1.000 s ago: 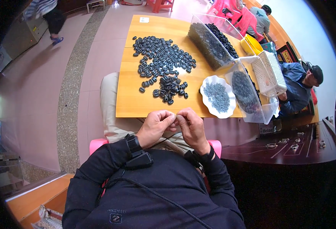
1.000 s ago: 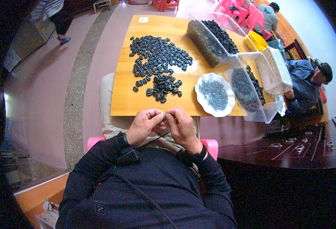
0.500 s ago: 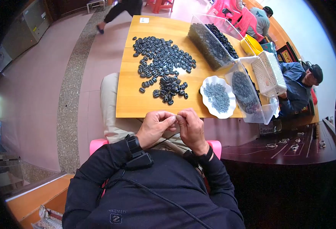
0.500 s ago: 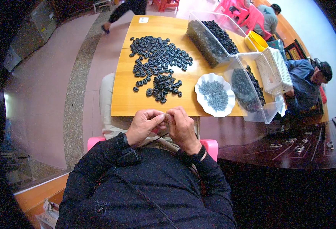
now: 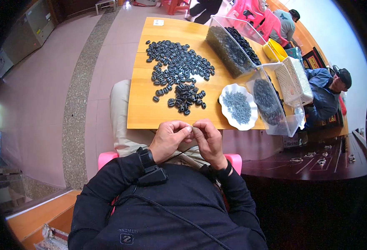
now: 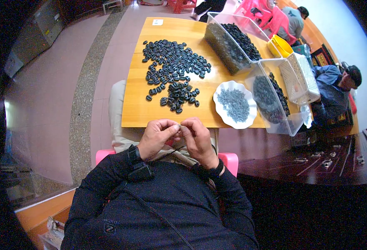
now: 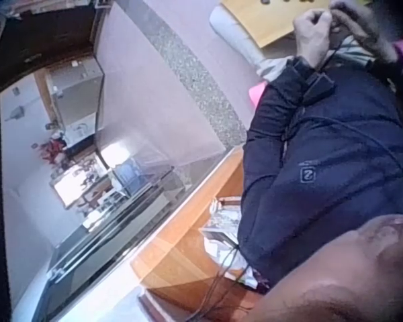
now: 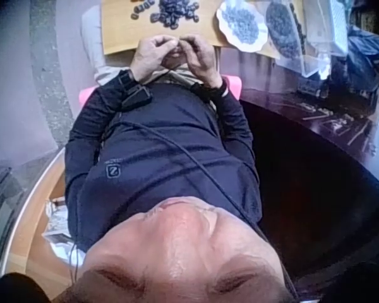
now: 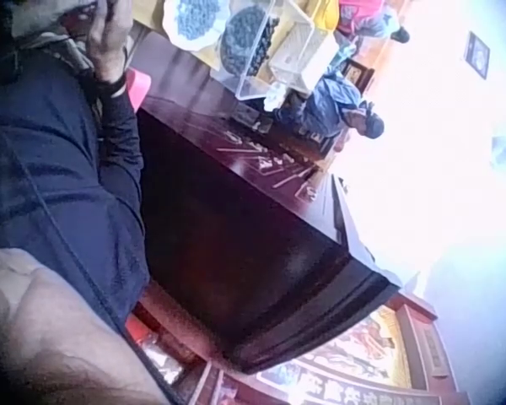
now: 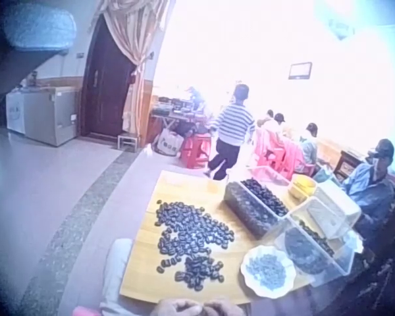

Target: The person assembles cord locks by hand, picking up a plastic housing from the table and a metal spring from a dish. They insert the spring into the housing, press the components together, and place the completed cord lock back onto the table.

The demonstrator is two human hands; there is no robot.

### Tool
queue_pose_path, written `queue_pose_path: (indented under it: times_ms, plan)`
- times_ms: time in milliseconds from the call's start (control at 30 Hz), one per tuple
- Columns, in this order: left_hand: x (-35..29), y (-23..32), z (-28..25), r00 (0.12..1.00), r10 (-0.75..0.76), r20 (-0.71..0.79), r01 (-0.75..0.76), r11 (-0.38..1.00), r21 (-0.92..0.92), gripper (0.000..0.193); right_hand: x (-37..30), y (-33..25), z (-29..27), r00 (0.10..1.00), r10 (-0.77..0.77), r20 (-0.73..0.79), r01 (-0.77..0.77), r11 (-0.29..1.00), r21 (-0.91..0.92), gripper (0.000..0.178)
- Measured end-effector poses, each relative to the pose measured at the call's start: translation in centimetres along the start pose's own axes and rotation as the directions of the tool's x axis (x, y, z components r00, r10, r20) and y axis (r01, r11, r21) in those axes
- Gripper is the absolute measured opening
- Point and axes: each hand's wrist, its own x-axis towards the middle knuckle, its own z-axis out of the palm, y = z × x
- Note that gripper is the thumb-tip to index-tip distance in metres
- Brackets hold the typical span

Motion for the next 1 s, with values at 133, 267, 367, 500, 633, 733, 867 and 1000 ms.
queue_pose_path:
  times_ms: [133, 267, 367, 500, 633, 733, 867, 1000]
  plan:
    - [-0.1, 0.3, 0.1, 0.999, 0.022, 0.028, -0.023, 0.999, 0.027, 0.015, -0.2, -0.2, -0.1, 0.963, 0.259, 0.077, -0.27, 0.912, 0.309, 0.003]
    - [-0.1, 0.3, 0.3, 0.999, 0.031, 0.026, -0.032, 0.999, 0.039, 0.016, 0.2, -0.3, -0.3, 0.995, 0.096, 0.039, -0.096, 0.995, -0.019, 0.002]
    - [0.0, 0.1, 0.3, 0.999, 0.03, 0.019, -0.031, 0.998, 0.055, 0.016, 0.4, -0.2, -0.4, 0.998, -0.058, 0.025, 0.062, 0.976, -0.209, 0.004]
    - [0.0, 0.0, 0.3, 0.999, 0.034, 0.023, -0.035, 0.998, 0.06, 0.016, 0.5, -0.3, -0.5, 0.996, -0.088, 0.034, 0.093, 0.967, -0.235, 0.006]
    - [0.1, -0.1, 0.1, 0.999, 0.04, 0.025, -0.042, 0.995, 0.09, 0.016, 0.6, -0.1, -0.6, 0.992, -0.118, 0.044, 0.126, 0.955, -0.268, 0.005]
    - [0.0, 0.2, 0.3, 0.999, 0.047, 0.012, -0.047, 0.996, 0.08, 0.016, 0.2, 0.6, -0.6, 0.999, -0.018, 0.035, 0.021, 0.996, -0.084, 0.004]
    - [0.0, 0.2, 0.3, 0.995, 0.098, 0.011, -0.098, 0.991, 0.093, 0.017, 0.3, 0.4, -0.9, 0.989, 0.13, 0.064, -0.138, 0.981, 0.14, 0.007]
    - [-0.1, 0.4, 0.2, 0.996, 0.079, 0.032, -0.082, 0.99, 0.117, 0.016, 0.5, -0.1, -1.2, 0.996, 0.062, 0.064, -0.064, 0.998, 0.026, 0.003]
